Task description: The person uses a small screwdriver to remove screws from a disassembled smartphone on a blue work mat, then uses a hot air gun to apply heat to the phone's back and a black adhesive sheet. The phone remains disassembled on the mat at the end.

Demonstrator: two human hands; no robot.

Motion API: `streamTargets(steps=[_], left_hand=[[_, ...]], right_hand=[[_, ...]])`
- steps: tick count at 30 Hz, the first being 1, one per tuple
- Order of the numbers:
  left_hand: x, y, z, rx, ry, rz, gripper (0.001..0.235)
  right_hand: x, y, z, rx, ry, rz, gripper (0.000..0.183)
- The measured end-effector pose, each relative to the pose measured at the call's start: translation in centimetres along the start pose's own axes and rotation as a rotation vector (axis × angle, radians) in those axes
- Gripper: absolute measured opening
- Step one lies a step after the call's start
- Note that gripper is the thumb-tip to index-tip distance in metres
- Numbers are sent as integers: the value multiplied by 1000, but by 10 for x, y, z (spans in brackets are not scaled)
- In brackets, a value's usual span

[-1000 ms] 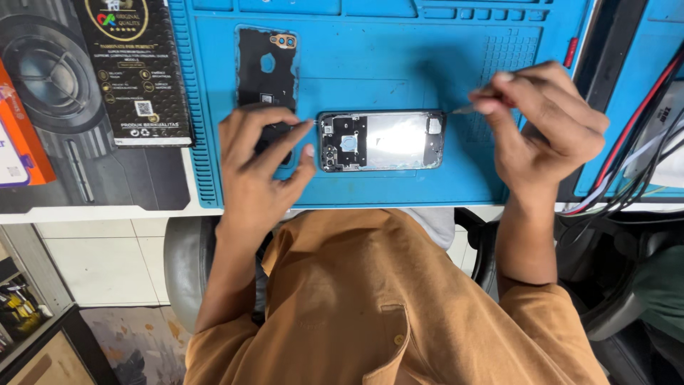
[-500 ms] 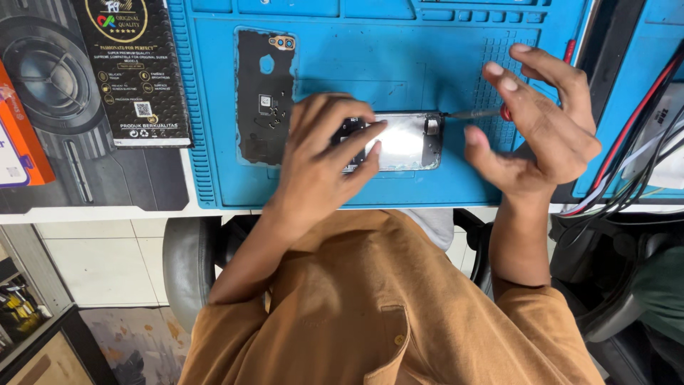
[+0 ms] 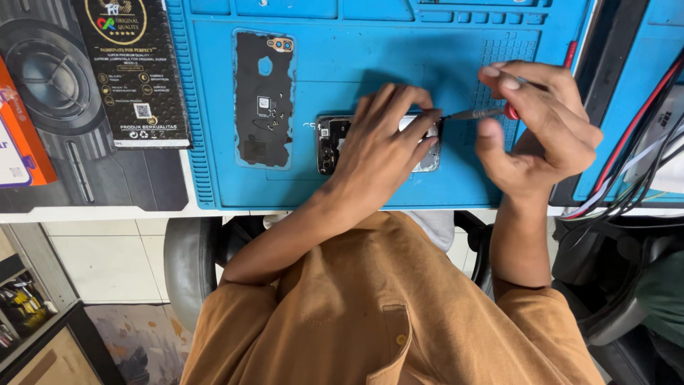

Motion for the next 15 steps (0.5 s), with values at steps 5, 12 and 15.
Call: streamTargets(steps=[5, 12, 15], left_hand=[[1, -11, -2, -6, 19, -20, 32], [3, -13, -1, 11, 9, -34, 32], [3, -13, 0, 10, 5, -36, 33]], right_hand=[[-3, 4, 8, 22, -80, 32, 17], [-3, 3, 6, -26, -26, 14, 28], [-5, 3, 8, 40, -49, 18, 27]])
Point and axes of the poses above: each hand's wrist, its own x-axis towards the middle knuckle, its own y-axis out of the back of the hand, z = x × y, the point moved 9 cm from there along x, towards the middle knuckle, and after that the axes turned 11 degrees about z, right-handed, at the moved point
